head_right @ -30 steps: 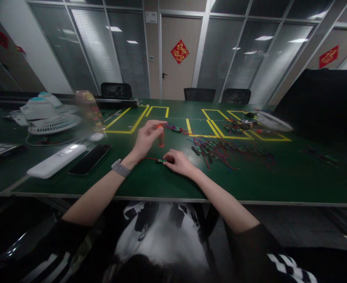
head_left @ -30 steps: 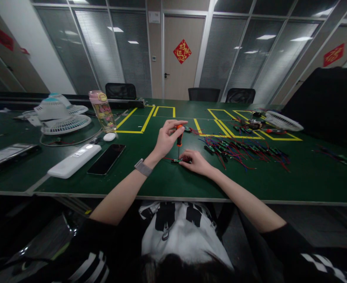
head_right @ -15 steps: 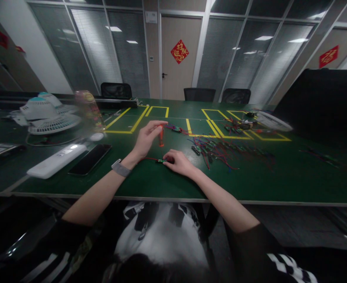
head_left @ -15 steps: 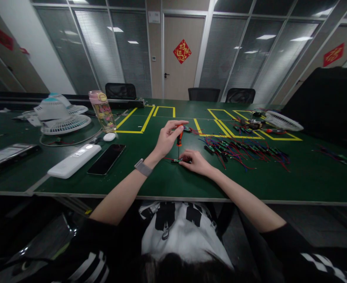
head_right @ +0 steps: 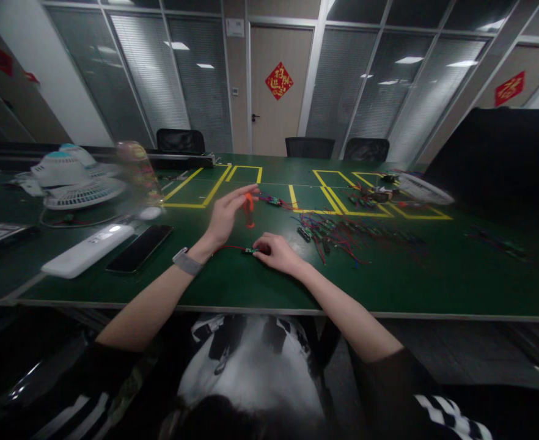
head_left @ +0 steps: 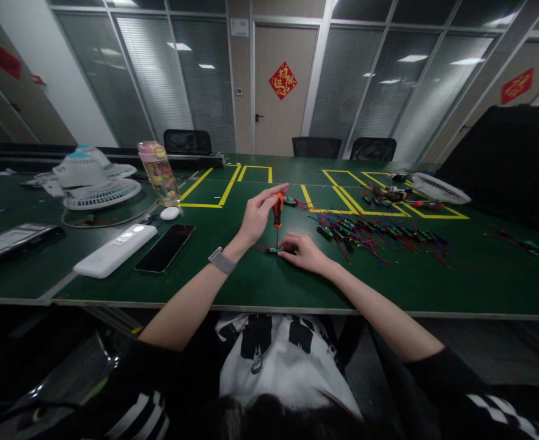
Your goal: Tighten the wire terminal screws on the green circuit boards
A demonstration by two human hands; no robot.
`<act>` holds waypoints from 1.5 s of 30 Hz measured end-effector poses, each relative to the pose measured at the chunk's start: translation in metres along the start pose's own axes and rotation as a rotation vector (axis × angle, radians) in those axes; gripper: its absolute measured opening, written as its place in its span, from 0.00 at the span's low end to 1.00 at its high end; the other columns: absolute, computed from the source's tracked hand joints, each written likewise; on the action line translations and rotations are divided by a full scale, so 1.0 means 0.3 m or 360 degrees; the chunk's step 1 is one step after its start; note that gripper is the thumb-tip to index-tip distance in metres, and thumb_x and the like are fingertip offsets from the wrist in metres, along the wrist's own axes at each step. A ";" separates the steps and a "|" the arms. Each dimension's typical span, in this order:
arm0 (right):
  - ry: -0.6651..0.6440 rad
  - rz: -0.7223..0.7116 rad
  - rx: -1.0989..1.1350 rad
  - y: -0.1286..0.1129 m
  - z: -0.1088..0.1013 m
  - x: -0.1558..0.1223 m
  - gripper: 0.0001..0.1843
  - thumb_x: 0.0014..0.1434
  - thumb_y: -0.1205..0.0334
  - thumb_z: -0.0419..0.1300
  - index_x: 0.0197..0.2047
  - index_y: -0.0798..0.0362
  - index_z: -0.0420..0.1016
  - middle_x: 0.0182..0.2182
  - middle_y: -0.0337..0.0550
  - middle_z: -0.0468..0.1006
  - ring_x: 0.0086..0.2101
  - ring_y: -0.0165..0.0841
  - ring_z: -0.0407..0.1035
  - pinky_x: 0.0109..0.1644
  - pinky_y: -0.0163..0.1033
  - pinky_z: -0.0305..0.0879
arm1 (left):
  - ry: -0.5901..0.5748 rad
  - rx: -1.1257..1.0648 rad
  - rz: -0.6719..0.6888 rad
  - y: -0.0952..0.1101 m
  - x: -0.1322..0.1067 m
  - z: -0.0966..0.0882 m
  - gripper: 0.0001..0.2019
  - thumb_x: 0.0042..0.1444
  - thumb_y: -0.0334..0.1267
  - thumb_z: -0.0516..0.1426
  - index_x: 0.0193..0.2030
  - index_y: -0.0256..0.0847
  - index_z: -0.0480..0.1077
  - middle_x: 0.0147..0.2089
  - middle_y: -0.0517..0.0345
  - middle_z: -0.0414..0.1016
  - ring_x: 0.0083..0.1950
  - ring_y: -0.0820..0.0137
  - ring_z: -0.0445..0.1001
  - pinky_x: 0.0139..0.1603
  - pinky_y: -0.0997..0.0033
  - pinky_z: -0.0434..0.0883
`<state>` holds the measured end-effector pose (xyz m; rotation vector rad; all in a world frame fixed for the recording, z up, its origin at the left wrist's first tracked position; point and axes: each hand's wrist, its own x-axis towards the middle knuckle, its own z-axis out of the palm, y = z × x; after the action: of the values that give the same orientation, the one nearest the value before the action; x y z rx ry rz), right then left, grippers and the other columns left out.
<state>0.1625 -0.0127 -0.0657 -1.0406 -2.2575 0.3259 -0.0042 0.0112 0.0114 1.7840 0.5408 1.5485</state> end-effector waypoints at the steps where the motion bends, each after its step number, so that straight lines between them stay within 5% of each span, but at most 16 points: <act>1: 0.0002 0.0003 0.0000 0.001 0.001 0.000 0.06 0.55 0.67 0.62 0.38 0.56 0.77 0.29 0.39 0.70 0.27 0.27 0.63 0.32 0.32 0.59 | -0.0031 -0.0047 -0.0021 0.001 0.000 0.001 0.14 0.62 0.34 0.50 0.51 0.42 0.73 0.49 0.53 0.77 0.45 0.70 0.76 0.46 0.69 0.73; 8: -0.0002 0.0004 -0.0007 0.006 0.003 -0.001 0.06 0.55 0.66 0.62 0.38 0.56 0.77 0.29 0.39 0.70 0.27 0.27 0.63 0.33 0.32 0.59 | 0.0066 0.0094 0.0018 0.015 -0.011 0.007 0.11 0.54 0.36 0.60 0.44 0.40 0.75 0.45 0.53 0.77 0.41 0.72 0.75 0.39 0.75 0.72; 15: 0.0003 -0.0006 -0.0021 0.001 -0.001 -0.001 0.05 0.55 0.67 0.63 0.37 0.56 0.76 0.29 0.39 0.70 0.27 0.27 0.63 0.33 0.32 0.59 | -0.0032 -0.0067 -0.0038 -0.004 -0.003 0.005 0.15 0.62 0.35 0.51 0.53 0.41 0.71 0.45 0.53 0.78 0.41 0.72 0.76 0.44 0.70 0.72; 22: -0.0005 0.0004 -0.0032 0.002 0.001 -0.001 0.06 0.55 0.67 0.63 0.38 0.56 0.77 0.28 0.39 0.70 0.27 0.27 0.64 0.32 0.32 0.59 | 0.0214 0.0185 0.0027 -0.016 -0.004 0.007 0.10 0.56 0.37 0.59 0.45 0.42 0.75 0.45 0.55 0.77 0.41 0.72 0.74 0.41 0.73 0.72; 27: -0.0001 0.0016 -0.0035 0.000 0.000 0.000 0.06 0.55 0.67 0.63 0.37 0.56 0.77 0.29 0.39 0.71 0.28 0.27 0.65 0.33 0.32 0.60 | 0.0104 0.0019 0.0001 -0.015 -0.001 0.007 0.13 0.62 0.34 0.50 0.49 0.41 0.73 0.47 0.54 0.77 0.45 0.70 0.76 0.45 0.70 0.72; 34: -0.0003 0.0030 -0.0026 -0.008 -0.004 0.000 0.06 0.55 0.67 0.63 0.38 0.56 0.78 0.30 0.41 0.72 0.29 0.29 0.66 0.35 0.33 0.62 | 0.0170 0.0176 0.0074 -0.006 -0.011 0.011 0.10 0.55 0.37 0.60 0.44 0.42 0.75 0.44 0.55 0.76 0.42 0.72 0.75 0.40 0.74 0.72; 40: 0.0009 0.0019 -0.0007 -0.004 -0.004 0.002 0.06 0.55 0.66 0.63 0.37 0.56 0.78 0.31 0.42 0.74 0.30 0.29 0.67 0.35 0.34 0.63 | -0.0035 -0.0015 0.0050 -0.008 -0.007 0.010 0.14 0.62 0.34 0.50 0.51 0.43 0.72 0.47 0.54 0.76 0.44 0.72 0.75 0.46 0.70 0.72; 45: -0.0003 0.0020 0.0008 -0.003 -0.003 0.002 0.06 0.55 0.66 0.63 0.38 0.56 0.78 0.31 0.42 0.74 0.29 0.29 0.67 0.35 0.34 0.63 | 0.0190 0.0288 0.0170 -0.001 -0.020 0.018 0.10 0.55 0.37 0.60 0.44 0.42 0.75 0.43 0.55 0.73 0.41 0.73 0.73 0.42 0.74 0.71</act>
<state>0.1622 -0.0129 -0.0642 -1.0524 -2.2516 0.3381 0.0000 0.0060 0.0069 1.8899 0.6717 1.7354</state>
